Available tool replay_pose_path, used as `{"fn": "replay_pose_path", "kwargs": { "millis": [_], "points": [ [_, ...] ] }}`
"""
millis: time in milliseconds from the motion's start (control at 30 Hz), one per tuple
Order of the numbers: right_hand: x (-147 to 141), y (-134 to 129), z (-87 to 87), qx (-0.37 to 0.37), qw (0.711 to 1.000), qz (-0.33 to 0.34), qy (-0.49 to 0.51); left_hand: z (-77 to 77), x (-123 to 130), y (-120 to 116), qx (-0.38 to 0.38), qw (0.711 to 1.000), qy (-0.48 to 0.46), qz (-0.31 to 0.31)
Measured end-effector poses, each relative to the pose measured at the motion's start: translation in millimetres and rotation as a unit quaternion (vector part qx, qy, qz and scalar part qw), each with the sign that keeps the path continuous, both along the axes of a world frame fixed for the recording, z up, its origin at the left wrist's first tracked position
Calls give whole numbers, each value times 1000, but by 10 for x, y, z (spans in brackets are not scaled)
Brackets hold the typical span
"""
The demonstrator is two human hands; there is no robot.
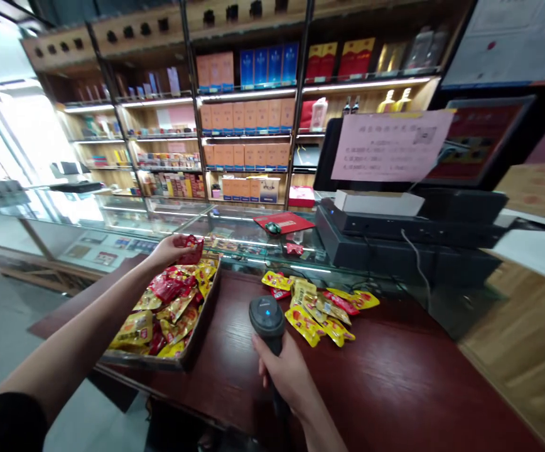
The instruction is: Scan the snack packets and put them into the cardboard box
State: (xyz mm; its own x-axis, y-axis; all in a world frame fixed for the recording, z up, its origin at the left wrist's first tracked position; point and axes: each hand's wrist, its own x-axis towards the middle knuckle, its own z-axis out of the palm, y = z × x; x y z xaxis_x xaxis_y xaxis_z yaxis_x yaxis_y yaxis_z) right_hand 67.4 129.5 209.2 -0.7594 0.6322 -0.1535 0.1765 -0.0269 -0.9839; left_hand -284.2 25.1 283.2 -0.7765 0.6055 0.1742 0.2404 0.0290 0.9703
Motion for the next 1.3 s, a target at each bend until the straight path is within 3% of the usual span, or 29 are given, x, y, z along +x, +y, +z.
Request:
{"fn": "replay_pose_path", "kwargs": {
  "millis": [133, 200, 300, 433, 733, 867, 967, 1067, 1167, 1300],
  "points": [
    [-124, -45, -2, 13, 1000, 26, 3, 193, -184, -455, -20, 999, 40, 29],
    [-148, -57, 9, 13, 999, 30, -2, 217, -149, -513, -22, 998, 52, 25],
    [-123, -58, 26, 12, 1000, 26, -8, 168, 10, -401, -34, 998, 44, 14],
    [40, -5, 27, 8, 1000, -2, -8, -62, 311, 28, -55, 998, 26, -35],
    [693, 290, -15, 3, 992, -126, -4, -806, 1239, 1425, -78, 970, -29, -230],
    [916, 392, -61, -6, 985, -174, 0, -1100, 1652, 1802, -94, 945, 4, -314],
    [1023, 457, -142, -11, 980, -197, -9, -1299, 1858, 1864, -118, 910, 178, -355],
    [1078, 511, -246, -15, 979, -203, 2, -1453, 1955, 1785, -124, 828, 361, -411],
    [1079, 543, -322, -12, 979, -202, 5, -1522, 1996, 1688, -174, 760, 432, -453],
    [1000, 533, -349, -9, 980, -200, -3, -1474, 2096, 1633, -209, 731, 485, -432]
  ]
}}
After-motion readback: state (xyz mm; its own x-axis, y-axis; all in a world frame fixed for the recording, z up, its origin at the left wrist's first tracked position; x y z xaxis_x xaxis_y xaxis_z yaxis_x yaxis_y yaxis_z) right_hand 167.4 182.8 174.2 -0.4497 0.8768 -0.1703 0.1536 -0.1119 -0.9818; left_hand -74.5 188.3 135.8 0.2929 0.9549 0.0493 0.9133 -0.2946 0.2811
